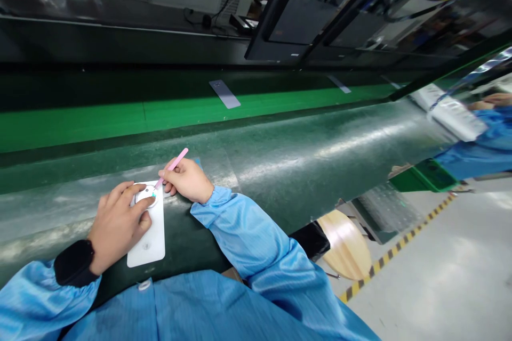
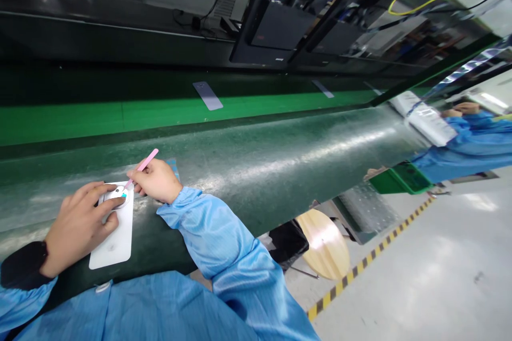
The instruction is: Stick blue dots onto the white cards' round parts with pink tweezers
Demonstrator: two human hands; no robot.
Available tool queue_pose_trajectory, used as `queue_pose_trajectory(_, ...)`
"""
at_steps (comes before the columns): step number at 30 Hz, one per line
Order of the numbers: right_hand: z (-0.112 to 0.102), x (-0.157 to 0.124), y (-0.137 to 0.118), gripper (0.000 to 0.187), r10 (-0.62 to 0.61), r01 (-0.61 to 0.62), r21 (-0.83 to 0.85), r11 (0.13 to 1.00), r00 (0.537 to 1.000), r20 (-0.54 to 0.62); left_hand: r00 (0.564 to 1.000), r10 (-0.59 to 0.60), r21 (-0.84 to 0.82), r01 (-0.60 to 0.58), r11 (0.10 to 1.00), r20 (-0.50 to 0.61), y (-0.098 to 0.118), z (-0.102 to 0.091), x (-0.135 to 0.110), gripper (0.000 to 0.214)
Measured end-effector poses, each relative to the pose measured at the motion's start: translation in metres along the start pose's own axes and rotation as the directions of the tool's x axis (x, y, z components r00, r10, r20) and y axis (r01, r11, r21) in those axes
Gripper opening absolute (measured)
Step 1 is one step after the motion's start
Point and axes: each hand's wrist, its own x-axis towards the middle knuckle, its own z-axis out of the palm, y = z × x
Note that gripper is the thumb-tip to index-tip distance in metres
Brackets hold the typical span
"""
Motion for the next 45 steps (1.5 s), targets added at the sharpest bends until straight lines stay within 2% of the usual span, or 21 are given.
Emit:
queue_pose_trajectory(2,0.000,0.001,-0.001,0.035,-0.001,0.001,0.023,1.000,1.000,0.000,1.000,-0.002,-0.003,0.002,1.000,-0.003,-0.003,0.000,0.000,0.040)
queue_pose_trajectory(4,0.001,0.002,-0.002,0.037,0.003,-0.003,0.050,0.999,1.000,-0.004,0.999,-0.021,-0.026,0.022,0.999,0.044,-0.009,0.000,0.000,0.037)
queue_pose_trajectory(9,-0.001,0.007,-0.006,0.032,0.069,-0.072,0.189,0.979,0.997,0.018,0.958,-0.083,-0.119,0.120,0.986,0.273,-0.025,-0.006,0.015,0.027)
queue_pose_trajectory(11,-0.004,0.010,-0.008,0.031,0.088,-0.093,0.249,0.964,0.996,0.034,0.904,-0.159,-0.127,0.225,0.966,0.396,-0.026,-0.012,0.028,0.025)
queue_pose_trajectory(14,-0.007,0.014,-0.010,0.032,0.092,-0.095,0.317,0.944,0.995,0.023,0.770,-0.295,-0.071,0.401,0.913,0.566,-0.026,-0.024,0.048,0.026)
queue_pose_trajectory(15,-0.008,0.015,-0.011,0.034,0.096,-0.094,0.331,0.939,0.995,0.012,0.739,-0.317,-0.065,0.437,0.897,0.594,-0.027,-0.028,0.054,0.027)
queue_pose_trajectory(16,-0.008,0.015,-0.012,0.036,0.100,-0.095,0.338,0.936,0.995,0.003,0.728,-0.323,-0.078,0.458,0.886,0.605,-0.031,-0.032,0.060,0.027)
queue_pose_trajectory(21,-0.003,0.016,-0.017,0.041,0.124,-0.123,0.331,0.936,0.992,0.019,0.764,-0.309,-0.170,0.475,0.863,0.566,-0.073,-0.062,0.104,0.034)
queue_pose_trajectory(25,0.001,0.015,-0.023,0.041,0.138,-0.137,0.341,0.930,0.990,0.022,0.721,-0.393,-0.025,0.493,0.869,0.570,-0.124,-0.092,0.165,0.055)
queue_pose_trajectory(27,0.003,0.015,-0.023,0.040,0.143,-0.148,0.334,0.931,0.989,0.041,0.714,-0.438,0.069,0.483,0.873,0.546,-0.154,-0.102,0.197,0.077)
queue_pose_trajectory(29,0.005,0.017,-0.020,0.040,0.137,-0.147,0.328,0.933,0.989,0.053,0.759,-0.469,0.142,0.458,0.877,0.452,-0.185,-0.107,0.225,0.102)
queue_pose_trajectory(30,0.005,0.018,-0.018,0.040,0.126,-0.138,0.328,0.934,0.990,0.057,0.788,-0.501,0.185,0.467,0.865,0.358,-0.200,-0.107,0.236,0.111)
queue_pose_trajectory(31,0.006,0.020,-0.015,0.040,0.114,-0.127,0.331,0.935,0.992,0.059,0.814,-0.524,0.218,0.479,0.850,0.251,-0.212,-0.107,0.245,0.114)
queue_pose_trajectory(33,0.006,0.025,-0.009,0.038,0.092,-0.109,0.341,0.934,0.994,0.066,0.833,-0.541,0.245,0.503,0.829,0.119,-0.225,-0.103,0.253,0.112)
queue_pose_trajectory(35,0.004,0.028,-0.003,0.035,0.082,-0.102,0.352,0.931,0.994,0.070,0.847,-0.523,0.218,0.494,0.841,0.098,-0.221,-0.095,0.245,0.101)
queue_pose_trajectory(37,0.000,0.029,0.004,0.035,0.077,-0.091,0.364,0.927,0.996,0.054,0.887,-0.452,0.129,0.439,0.889,0.096,-0.200,-0.083,0.219,0.083)
queue_pose_trajectory(39,-0.010,0.028,0.009,0.036,0.039,-0.033,0.388,0.921,0.999,-0.008,0.945,-0.326,-0.011,0.326,0.945,0.023,-0.169,-0.066,0.178,0.067)
queue_pose_trajectory(41,-0.028,0.026,0.010,0.032,-0.048,0.101,0.400,0.911,0.989,-0.140,0.972,-0.230,-0.175,0.218,0.960,-0.055,-0.138,-0.046,0.130,0.062)
queue_pose_trajectory(43,-0.054,0.027,0.000,0.023,-0.161,0.252,0.297,0.921,0.941,-0.299,0.978,-0.199,-0.301,0.171,0.938,-0.066,-0.109,-0.023,0.082,0.059)
queue_pose_trajectory(44,-0.068,0.030,-0.009,0.018,-0.220,0.295,0.171,0.940,0.908,-0.358,0.978,-0.199,-0.348,0.164,0.923,-0.065,-0.097,-0.011,0.061,0.056)
queue_pose_trajectory(45,-0.081,0.036,-0.022,0.016,-0.270,0.282,-0.030,0.959,0.874,-0.403,0.977,-0.199,-0.385,0.156,0.910,-0.074,-0.086,0.001,0.043,0.053)
